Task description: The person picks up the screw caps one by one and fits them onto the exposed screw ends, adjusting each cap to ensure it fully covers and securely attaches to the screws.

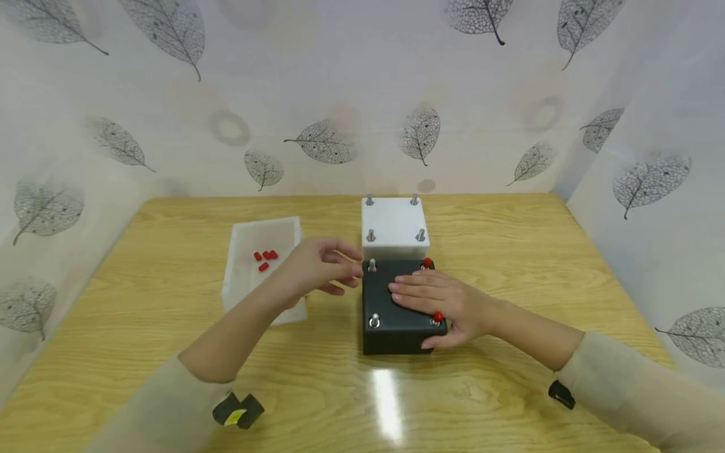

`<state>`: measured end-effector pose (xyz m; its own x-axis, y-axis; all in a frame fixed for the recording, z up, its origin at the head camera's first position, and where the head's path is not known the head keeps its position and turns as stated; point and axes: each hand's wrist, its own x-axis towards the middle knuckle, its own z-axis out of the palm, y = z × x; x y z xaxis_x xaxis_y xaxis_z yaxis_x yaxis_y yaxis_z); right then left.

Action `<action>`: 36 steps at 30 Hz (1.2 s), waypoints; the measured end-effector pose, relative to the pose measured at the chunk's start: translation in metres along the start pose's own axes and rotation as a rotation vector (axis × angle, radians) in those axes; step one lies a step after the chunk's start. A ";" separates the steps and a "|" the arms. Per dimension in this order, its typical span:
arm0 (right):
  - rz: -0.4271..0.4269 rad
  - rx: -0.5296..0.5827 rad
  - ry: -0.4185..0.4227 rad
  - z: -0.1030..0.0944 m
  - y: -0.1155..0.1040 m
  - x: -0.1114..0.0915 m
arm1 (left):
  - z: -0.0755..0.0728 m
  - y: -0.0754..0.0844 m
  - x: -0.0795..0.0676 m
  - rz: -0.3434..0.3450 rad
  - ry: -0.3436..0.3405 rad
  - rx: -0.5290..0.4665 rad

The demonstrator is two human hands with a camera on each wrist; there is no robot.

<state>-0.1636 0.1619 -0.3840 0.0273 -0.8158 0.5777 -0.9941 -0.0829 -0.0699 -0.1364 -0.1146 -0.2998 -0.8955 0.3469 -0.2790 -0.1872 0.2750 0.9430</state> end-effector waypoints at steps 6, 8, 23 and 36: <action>-0.022 -0.007 0.008 0.001 0.001 0.001 | -0.015 -0.007 -0.006 -0.015 0.030 0.009; -0.024 -0.006 0.008 0.002 0.001 0.000 | -0.019 -0.009 -0.007 -0.028 0.040 0.014; -0.020 -0.012 0.011 0.003 0.001 -0.001 | -0.049 -0.021 -0.018 -0.031 0.061 0.076; -0.021 -0.013 0.022 0.003 0.001 -0.002 | -0.076 -0.028 -0.024 -0.080 0.087 0.163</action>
<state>-0.1643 0.1613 -0.3876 0.0462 -0.8012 0.5966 -0.9946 -0.0925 -0.0472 -0.1407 -0.1990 -0.3060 -0.9132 0.2408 -0.3287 -0.1980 0.4427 0.8745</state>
